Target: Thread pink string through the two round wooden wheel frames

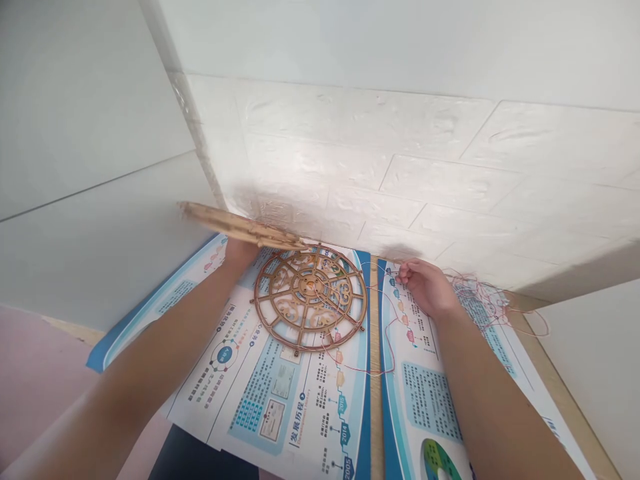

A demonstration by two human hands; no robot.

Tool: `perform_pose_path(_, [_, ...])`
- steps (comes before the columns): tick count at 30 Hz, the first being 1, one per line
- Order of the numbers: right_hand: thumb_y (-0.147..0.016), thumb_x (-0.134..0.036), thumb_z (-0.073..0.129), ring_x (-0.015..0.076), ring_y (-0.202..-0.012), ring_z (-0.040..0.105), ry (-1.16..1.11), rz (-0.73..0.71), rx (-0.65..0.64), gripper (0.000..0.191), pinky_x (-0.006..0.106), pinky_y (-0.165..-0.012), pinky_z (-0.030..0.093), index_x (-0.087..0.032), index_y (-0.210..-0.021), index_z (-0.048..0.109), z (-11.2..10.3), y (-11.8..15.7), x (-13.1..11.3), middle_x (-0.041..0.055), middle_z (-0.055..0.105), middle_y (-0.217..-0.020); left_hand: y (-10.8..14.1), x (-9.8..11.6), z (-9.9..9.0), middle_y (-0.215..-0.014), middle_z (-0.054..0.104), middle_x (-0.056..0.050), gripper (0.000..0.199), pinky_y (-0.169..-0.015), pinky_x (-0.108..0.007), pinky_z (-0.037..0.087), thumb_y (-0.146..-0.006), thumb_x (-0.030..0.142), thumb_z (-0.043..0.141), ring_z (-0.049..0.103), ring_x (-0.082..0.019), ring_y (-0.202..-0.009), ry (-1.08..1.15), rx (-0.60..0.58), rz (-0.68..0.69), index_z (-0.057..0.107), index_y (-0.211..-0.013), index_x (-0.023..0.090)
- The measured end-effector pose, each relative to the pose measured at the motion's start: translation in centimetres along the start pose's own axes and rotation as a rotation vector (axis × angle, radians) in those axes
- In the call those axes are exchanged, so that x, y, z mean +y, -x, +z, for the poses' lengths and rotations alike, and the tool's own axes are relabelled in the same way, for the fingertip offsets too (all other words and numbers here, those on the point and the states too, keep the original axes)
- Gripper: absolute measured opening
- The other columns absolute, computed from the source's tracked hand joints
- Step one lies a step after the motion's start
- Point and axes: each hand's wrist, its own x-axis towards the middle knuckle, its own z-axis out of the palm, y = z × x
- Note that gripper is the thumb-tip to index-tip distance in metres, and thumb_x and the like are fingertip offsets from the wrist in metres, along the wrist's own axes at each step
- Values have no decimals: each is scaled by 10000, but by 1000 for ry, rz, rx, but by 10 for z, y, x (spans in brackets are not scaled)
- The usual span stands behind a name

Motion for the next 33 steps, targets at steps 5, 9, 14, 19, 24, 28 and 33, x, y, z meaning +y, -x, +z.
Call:
perform_pose_path(5, [-649,-349,873,154,-649,488,-12,10,2,193,309,-602,541,-238,-669,715,1,0,-1,33,581,-705,0,-2,1,-1031,751,-86,228,-855,-359,529,-840,348,691,667,-302,-1020,50,24,70,770,-977,184])
perform_pose_path(9, [-657,-356,876,155,-651,487,-8,13,-4,200,315,-611,545,-241,-675,713,-1,1,0,34,578,-707,2,6,-2,-734,685,-63,231,-678,-326,476,-824,385,660,643,-265,-782,53,31,27,703,-744,173])
perform_pose_path(14, [-688,-371,863,153,-655,497,17,9,-9,209,310,-615,553,-237,-688,703,-2,1,0,32,568,-717,4,12,-7,-523,465,-2,326,-575,-282,362,-808,347,592,473,-163,-579,153,113,-20,458,-547,203])
perform_pose_path(19, [-656,-378,891,152,-650,482,4,10,6,237,303,-605,551,-237,-667,702,1,1,-1,30,558,-692,1,11,-6,-567,500,17,174,-592,-271,369,-773,299,564,453,-143,-569,290,187,33,533,-637,196])
perform_pose_path(24, [-626,-366,910,152,-653,485,-13,21,22,249,305,-603,551,-240,-665,698,3,2,-2,26,568,-695,-1,12,-7,-605,522,22,120,-595,-259,384,-745,249,594,476,-142,-590,353,293,32,509,-673,206])
perform_pose_path(28, [-641,-358,902,166,-646,486,-13,16,15,242,336,-595,547,-257,-667,683,1,2,-1,26,585,-701,0,17,-10,-618,493,25,183,-608,-261,409,-800,239,615,482,-144,-604,371,328,44,467,-694,217])
perform_pose_path(33, [-689,-368,865,175,-631,492,21,-6,-16,213,363,-615,555,-263,-686,680,-1,1,0,33,590,-699,5,21,-9,-697,524,2,240,-667,-287,486,-887,338,640,563,-168,-684,340,312,24,447,-792,231])
